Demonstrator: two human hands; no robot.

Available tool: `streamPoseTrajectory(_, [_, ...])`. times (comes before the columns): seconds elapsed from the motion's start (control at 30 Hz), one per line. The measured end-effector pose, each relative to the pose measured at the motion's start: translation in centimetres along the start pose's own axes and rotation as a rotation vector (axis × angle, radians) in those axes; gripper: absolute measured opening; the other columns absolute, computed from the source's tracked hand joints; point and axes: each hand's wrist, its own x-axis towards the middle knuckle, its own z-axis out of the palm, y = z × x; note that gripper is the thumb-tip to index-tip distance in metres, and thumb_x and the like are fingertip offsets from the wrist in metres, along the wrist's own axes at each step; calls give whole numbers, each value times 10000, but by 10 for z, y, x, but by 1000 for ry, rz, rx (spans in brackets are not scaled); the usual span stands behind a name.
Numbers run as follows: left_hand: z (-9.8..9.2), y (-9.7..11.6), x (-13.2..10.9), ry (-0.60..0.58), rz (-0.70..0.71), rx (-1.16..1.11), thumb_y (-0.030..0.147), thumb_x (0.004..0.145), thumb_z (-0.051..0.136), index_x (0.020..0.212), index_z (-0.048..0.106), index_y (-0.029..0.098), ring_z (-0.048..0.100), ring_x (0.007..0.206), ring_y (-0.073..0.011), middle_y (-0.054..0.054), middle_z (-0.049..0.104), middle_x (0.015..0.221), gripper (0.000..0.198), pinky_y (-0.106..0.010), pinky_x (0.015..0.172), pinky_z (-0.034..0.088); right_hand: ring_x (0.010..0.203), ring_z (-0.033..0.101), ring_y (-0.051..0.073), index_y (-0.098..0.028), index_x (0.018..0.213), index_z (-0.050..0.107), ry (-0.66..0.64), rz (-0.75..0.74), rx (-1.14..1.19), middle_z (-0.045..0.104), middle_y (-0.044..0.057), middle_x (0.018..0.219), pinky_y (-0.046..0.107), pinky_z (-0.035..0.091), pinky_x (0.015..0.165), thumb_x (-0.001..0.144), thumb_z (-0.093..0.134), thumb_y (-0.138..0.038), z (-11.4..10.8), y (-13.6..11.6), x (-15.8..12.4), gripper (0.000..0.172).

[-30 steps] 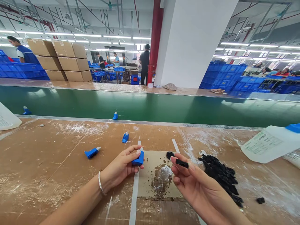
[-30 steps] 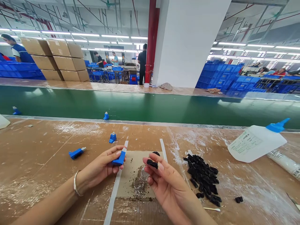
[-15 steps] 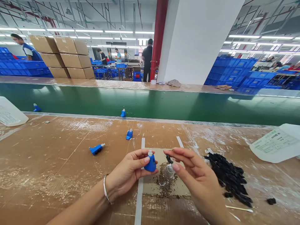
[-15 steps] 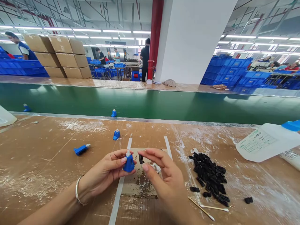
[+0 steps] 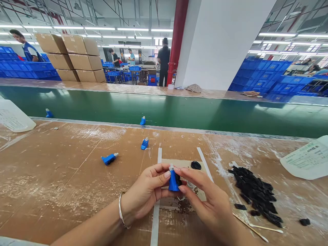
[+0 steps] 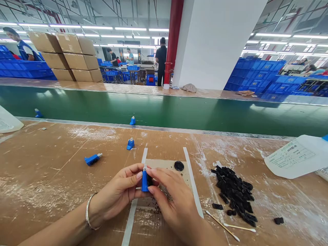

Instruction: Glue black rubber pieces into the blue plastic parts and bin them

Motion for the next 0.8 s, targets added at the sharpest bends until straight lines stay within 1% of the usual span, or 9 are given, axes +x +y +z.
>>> streamPoseTrajectory(0.13, [2,1,-2,-12,10,41,200,855,593,1007,649,125,655,875,-167,-109,682,955,179,-303,793,551,1090,557,151,-241,1260,501,-7,-32,-61,621,15,1172,275,449,957,915,543,-128,0,1,0,365])
streamPoseTrajectory(0.2, [3,-1,-2,-7,19,77,213,845,610,1028,642,120,650,892,-172,-116,681,970,209,-301,806,542,1114,536,150,-236,1254,506,-26,-36,-96,613,10,1190,273,425,970,913,549,-126,-1,1,0,361])
streamPoseTrajectory(0.3, [4,-4,-1,52,38,120,212,787,687,1026,629,136,641,883,-153,-94,678,983,258,-275,792,537,1099,530,147,-233,1253,504,-55,-15,-145,616,2,1182,277,413,956,915,550,-125,2,0,1,358])
streamPoseTrajectory(0.43, [3,-9,1,151,46,143,204,732,738,971,609,139,633,779,-110,-58,682,908,280,-226,718,531,1089,522,179,-203,1254,509,-99,16,-228,617,30,1165,330,415,934,931,511,-124,10,-2,2,333])
streamPoseTrajectory(0.53, [1,-9,3,144,46,174,215,739,724,979,591,124,640,764,-118,-70,684,869,289,-209,684,523,1113,510,196,-186,1270,483,-111,4,-258,609,44,1191,344,411,935,939,503,-156,13,-6,2,333])
streamPoseTrajectory(0.6, [-1,-5,4,139,62,185,220,730,727,1005,569,130,649,760,-135,-63,678,848,330,-222,667,530,1124,514,188,-193,1271,466,-102,-12,-263,598,43,1219,330,412,942,943,512,-203,6,-9,4,331])
streamPoseTrajectory(0.67, [-4,0,4,163,88,183,217,706,742,1030,529,151,650,726,-144,-38,664,817,393,-263,664,550,1104,537,177,-209,1251,475,-79,-12,-284,607,36,1212,315,423,936,945,515,-253,-7,-12,10,312])
streamPoseTrajectory(0.73, [-10,5,3,194,118,192,210,686,751,1046,481,174,643,681,-144,-13,649,784,452,-297,656,563,1060,567,180,-224,1218,507,-56,12,-324,634,28,1167,325,442,912,945,510,-290,-22,-9,23,281])
streamPoseTrajectory(0.8, [-19,11,0,228,140,226,211,682,749,1059,440,190,631,651,-140,1,637,762,488,-302,634,563,1034,582,205,-228,1163,553,-64,67,-338,653,31,1124,365,450,905,927,522,-318,-33,2,45,254])
